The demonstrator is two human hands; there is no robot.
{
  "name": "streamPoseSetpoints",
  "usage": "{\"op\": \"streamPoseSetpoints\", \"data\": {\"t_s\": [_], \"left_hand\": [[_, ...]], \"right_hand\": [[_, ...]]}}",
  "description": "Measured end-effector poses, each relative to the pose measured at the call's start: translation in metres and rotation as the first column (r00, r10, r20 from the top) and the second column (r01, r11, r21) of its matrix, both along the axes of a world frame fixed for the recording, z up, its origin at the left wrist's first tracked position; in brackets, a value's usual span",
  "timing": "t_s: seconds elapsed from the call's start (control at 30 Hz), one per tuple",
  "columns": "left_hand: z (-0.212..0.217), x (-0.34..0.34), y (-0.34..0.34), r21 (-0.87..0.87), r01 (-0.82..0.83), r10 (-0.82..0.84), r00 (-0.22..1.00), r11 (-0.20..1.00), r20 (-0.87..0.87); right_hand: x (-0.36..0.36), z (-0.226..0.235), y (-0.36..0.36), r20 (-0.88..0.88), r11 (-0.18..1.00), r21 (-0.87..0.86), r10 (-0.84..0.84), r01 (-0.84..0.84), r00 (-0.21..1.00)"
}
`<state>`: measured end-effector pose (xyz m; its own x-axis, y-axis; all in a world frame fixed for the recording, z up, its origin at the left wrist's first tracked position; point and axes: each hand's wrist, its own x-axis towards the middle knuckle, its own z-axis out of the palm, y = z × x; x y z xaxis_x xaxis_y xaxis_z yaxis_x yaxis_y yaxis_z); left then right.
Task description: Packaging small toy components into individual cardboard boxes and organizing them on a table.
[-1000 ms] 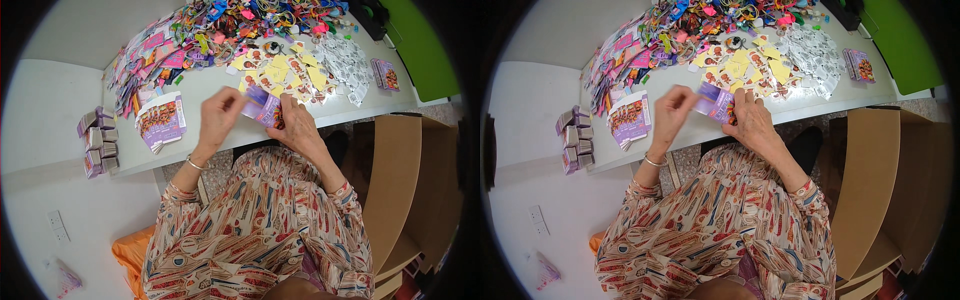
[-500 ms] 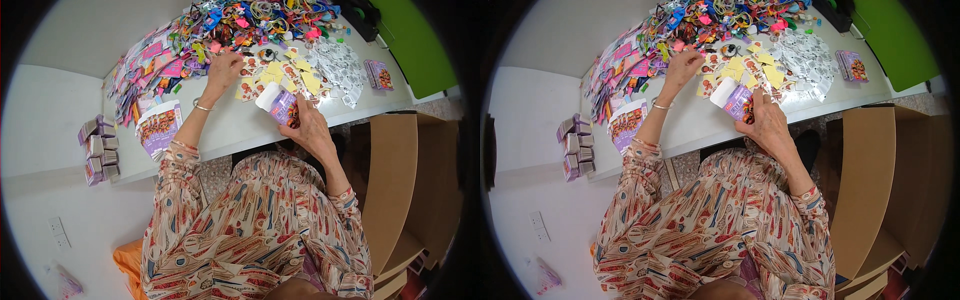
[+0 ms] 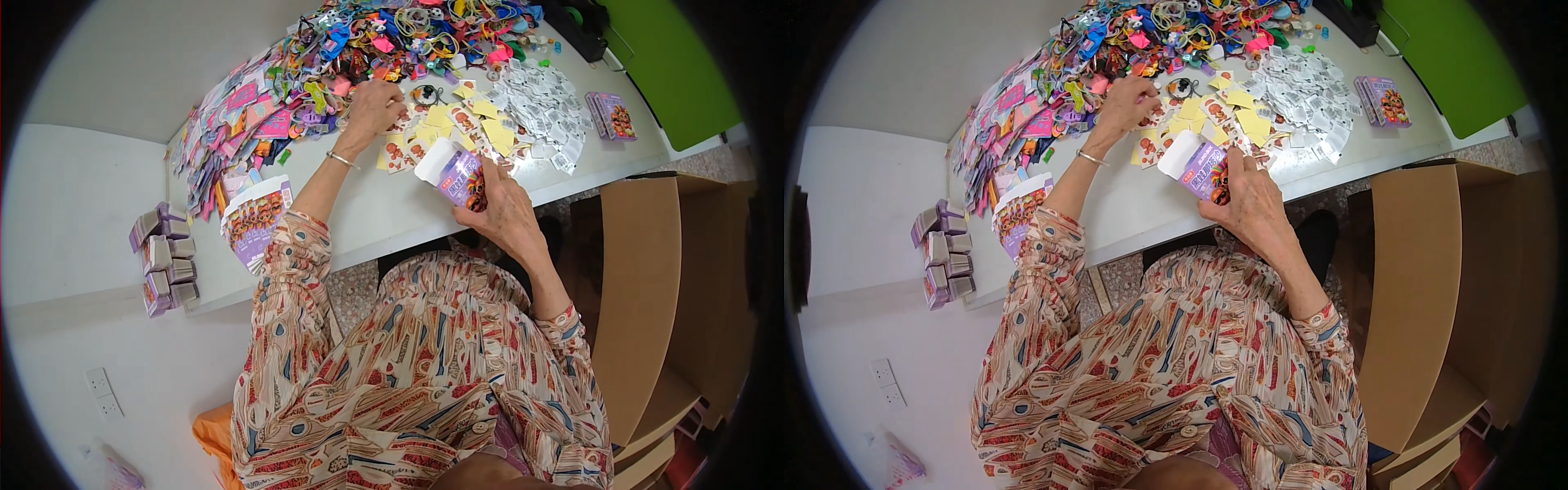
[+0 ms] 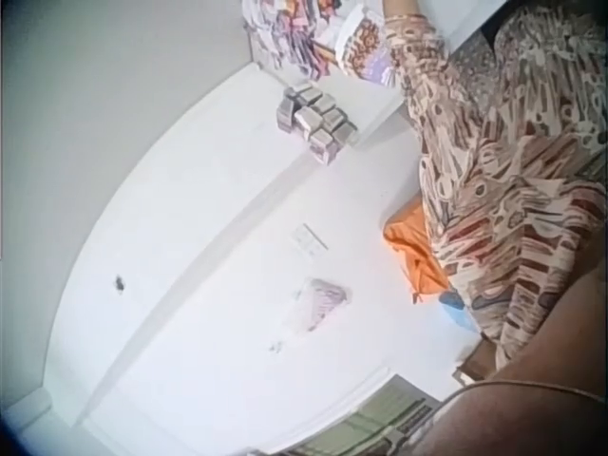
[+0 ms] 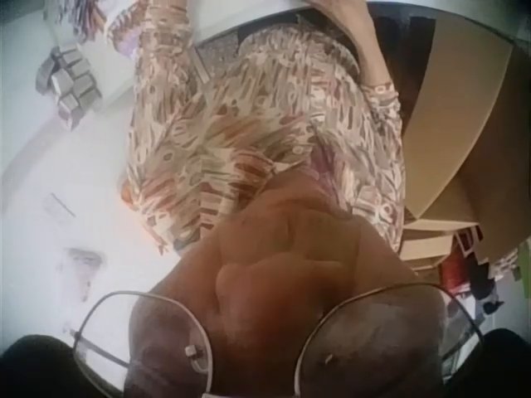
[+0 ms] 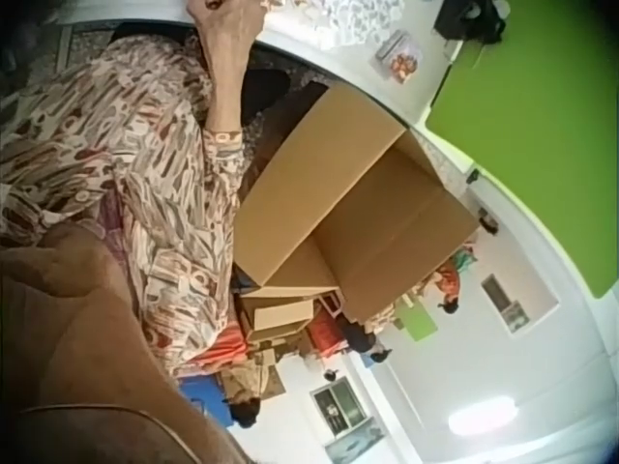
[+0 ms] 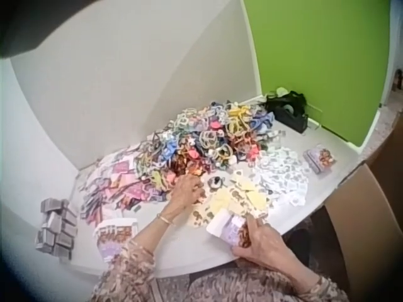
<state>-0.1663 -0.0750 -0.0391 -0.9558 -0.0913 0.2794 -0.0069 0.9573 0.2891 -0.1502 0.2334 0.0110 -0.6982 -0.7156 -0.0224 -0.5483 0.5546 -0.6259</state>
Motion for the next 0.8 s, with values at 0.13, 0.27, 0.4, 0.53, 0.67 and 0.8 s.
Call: {"op": "streamPoseSetpoints", "data": {"t_s": [0.13,0.27,0.4,0.53,0.67,0.8], "left_hand": [[0.013,0.016,0.008,0.601,-0.029,0.141,0.98,0.799,-0.14],[0.061,0.039,0.048,0.835,-0.013,0.157,0.984,0.55,-0.088],[0.073,0.061,0.09,0.814,0.094,0.156,0.963,0.573,-0.221],[0.073,0.075,0.115,0.729,0.028,0.16,0.969,0.684,-0.186],[0.063,0.069,0.11,0.683,0.036,0.227,0.929,0.73,-0.292],[0.057,0.057,0.081,0.71,-0.098,0.337,0.919,0.697,-0.203]], "right_hand": [[-0.002,-0.004,0.0,-0.016,1.0,0.014,-0.004,0.004,1.0],[-0.004,-0.007,-0.002,-0.057,1.0,0.013,-0.022,0.023,0.998],[-0.003,-0.008,-0.005,-0.082,1.0,-0.015,-0.018,0.016,0.996],[-0.001,-0.006,-0.005,-0.089,0.999,-0.027,-0.035,0.033,0.995],[-0.002,-0.007,-0.002,-0.06,0.998,-0.032,-0.053,0.051,0.997],[-0.001,-0.006,0.001,-0.066,0.997,-0.026,-0.068,0.066,0.996]]}}
